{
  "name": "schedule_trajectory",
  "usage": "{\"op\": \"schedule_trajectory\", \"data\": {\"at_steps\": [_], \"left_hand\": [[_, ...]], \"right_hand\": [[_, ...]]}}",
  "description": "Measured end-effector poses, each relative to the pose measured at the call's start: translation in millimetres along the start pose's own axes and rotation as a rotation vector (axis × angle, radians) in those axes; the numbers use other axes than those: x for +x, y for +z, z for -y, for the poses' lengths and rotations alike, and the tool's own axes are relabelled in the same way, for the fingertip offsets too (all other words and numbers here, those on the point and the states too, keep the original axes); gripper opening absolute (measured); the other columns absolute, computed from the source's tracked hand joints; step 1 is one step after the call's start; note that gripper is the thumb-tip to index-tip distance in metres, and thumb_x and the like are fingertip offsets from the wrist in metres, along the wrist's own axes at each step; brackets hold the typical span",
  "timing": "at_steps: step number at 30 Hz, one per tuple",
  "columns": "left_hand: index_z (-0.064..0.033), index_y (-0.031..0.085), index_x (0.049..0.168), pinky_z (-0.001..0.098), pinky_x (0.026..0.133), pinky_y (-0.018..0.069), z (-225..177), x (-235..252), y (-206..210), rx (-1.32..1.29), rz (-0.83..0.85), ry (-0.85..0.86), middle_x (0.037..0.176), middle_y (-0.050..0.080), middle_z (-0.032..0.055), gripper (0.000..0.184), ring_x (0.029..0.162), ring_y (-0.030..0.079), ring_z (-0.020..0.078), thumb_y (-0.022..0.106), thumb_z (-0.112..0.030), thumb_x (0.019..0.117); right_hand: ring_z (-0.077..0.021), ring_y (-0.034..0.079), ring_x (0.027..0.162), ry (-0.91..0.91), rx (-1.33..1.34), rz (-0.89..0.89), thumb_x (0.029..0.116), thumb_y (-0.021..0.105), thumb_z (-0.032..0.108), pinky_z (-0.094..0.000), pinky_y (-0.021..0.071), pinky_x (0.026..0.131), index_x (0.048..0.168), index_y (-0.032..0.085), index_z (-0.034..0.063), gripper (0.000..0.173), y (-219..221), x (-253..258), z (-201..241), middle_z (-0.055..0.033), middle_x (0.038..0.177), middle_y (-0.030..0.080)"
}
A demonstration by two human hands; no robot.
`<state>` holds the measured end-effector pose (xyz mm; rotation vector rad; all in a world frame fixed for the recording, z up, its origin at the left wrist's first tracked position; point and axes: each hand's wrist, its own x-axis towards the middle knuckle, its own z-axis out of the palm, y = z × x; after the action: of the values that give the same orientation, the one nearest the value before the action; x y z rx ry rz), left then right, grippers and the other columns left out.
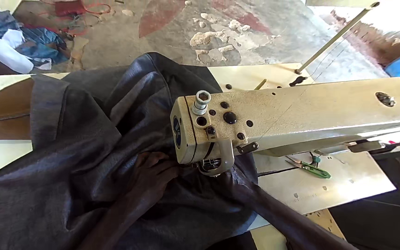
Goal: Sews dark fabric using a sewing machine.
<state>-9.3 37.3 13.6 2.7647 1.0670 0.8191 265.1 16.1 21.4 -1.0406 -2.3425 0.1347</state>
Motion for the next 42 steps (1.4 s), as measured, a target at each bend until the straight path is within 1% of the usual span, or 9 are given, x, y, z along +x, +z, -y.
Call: {"op": "schedule_trajectory", "data": {"at_steps": [2, 4, 7, 10, 12, 21, 27, 32, 42], "left_hand": [[-0.0288, 0.074, 0.104, 0.0470, 0.100, 0.0419, -6, 1, -1, 0.013, 0.007, -0.003, 0.108, 0.072, -0.0101, 0.021, 0.116, 0.061, 0.0176, 0.053, -0.027, 0.1024], [-0.0276, 0.074, 0.103, 0.0478, 0.102, 0.0445, -13, 1, -1, 0.033, 0.007, 0.012, 0.111, 0.071, -0.0094, 0.020, 0.119, 0.061, 0.0181, 0.054, -0.023, 0.1015], [-0.0277, 0.074, 0.102, 0.0452, 0.100, 0.0440, -13, -1, 5, 0.011, -0.017, 0.040, 0.116, 0.071, -0.0108, 0.024, 0.119, 0.060, 0.0167, 0.054, -0.016, 0.1000], [-0.0264, 0.073, 0.101, 0.0427, 0.101, 0.0448, -10, 0, 4, -0.058, -0.017, 0.060, 0.117, 0.072, -0.0114, 0.024, 0.120, 0.060, 0.0156, 0.052, -0.014, 0.1000], [-0.0264, 0.071, 0.101, 0.0421, 0.101, 0.0441, -8, 0, 5, -0.080, -0.019, 0.064, 0.114, 0.072, -0.0107, 0.023, 0.120, 0.060, 0.0161, 0.051, -0.015, 0.1000], [-0.0253, 0.072, 0.102, 0.0413, 0.097, 0.0445, -9, -1, 4, -0.052, -0.041, 0.015, 0.101, 0.074, -0.0076, 0.021, 0.112, 0.063, 0.0173, 0.052, -0.018, 0.1011], [-0.0260, 0.072, 0.100, 0.0409, 0.096, 0.0449, -8, -4, 4, -0.039, -0.035, -0.002, 0.107, 0.074, -0.0107, 0.020, 0.115, 0.062, 0.0155, 0.053, -0.018, 0.1011], [-0.0265, 0.073, 0.099, 0.0406, 0.096, 0.0436, -5, -5, 5, -0.048, -0.018, -0.005, 0.111, 0.074, -0.0132, 0.021, 0.118, 0.060, 0.0151, 0.053, -0.018, 0.1012], [-0.0262, 0.075, 0.096, 0.0429, 0.095, 0.0428, 1, -2, 5, -0.063, -0.025, 0.004, 0.108, 0.074, -0.0121, 0.021, 0.117, 0.060, 0.0170, 0.056, -0.019, 0.1002]], "right_hand": [[-0.0149, 0.067, 0.101, 0.000, 0.021, -0.005, 0.0926, 0.059, 0.014, -0.0301, 0.0521, 0.094, 0.096, 0.072, 0.0116, 0.013, -2, 1, 1, -0.0026, 0.095, 0.072], [-0.0161, 0.068, 0.100, 0.054, 0.088, 0.113, 0.0930, 0.060, 0.013, -0.0331, 0.0522, 0.094, 0.098, 0.074, 0.0093, 0.015, -9, 3, -1, -0.0037, 0.097, 0.073], [-0.0183, 0.070, 0.090, 0.054, 0.185, 0.248, 0.0942, 0.063, 0.014, -0.0358, 0.0566, 0.085, 0.099, 0.073, 0.0061, 0.014, -26, 14, -5, -0.0069, 0.092, 0.073], [-0.0099, 0.068, 0.082, -0.085, 0.134, 0.098, 0.0898, 0.062, 0.017, -0.0252, 0.0562, 0.076, 0.093, 0.070, 0.0114, 0.010, -21, 12, -13, -0.0016, 0.083, 0.068], [-0.0098, 0.068, 0.080, -0.123, 0.092, 0.068, 0.0881, 0.062, 0.016, -0.0237, 0.0559, 0.074, 0.091, 0.070, 0.0112, 0.009, -19, 13, -15, -0.0020, 0.080, 0.068], [-0.0124, 0.069, 0.084, -0.068, -0.010, 0.035, 0.0842, 0.066, 0.015, -0.0250, 0.0558, 0.078, 0.088, 0.072, 0.0124, 0.007, -13, 12, -10, -0.0029, 0.083, 0.070], [-0.0077, 0.067, 0.089, -0.062, -0.066, -0.012, 0.0888, 0.063, 0.019, -0.0202, 0.0530, 0.083, 0.091, 0.073, 0.0153, 0.011, -12, 9, -7, -0.0001, 0.086, 0.070], [-0.0058, 0.066, 0.088, -0.028, -0.089, -0.001, 0.0903, 0.061, 0.021, -0.0187, 0.0521, 0.081, 0.092, 0.071, 0.0164, 0.011, -10, 5, -4, 0.0014, 0.085, 0.068], [-0.0104, 0.067, 0.083, -0.052, -0.083, -0.042, 0.0922, 0.061, 0.020, -0.0242, 0.0544, 0.080, 0.087, 0.071, 0.0125, 0.014, -2, 2, -5, -0.0004, 0.081, 0.069]]}}
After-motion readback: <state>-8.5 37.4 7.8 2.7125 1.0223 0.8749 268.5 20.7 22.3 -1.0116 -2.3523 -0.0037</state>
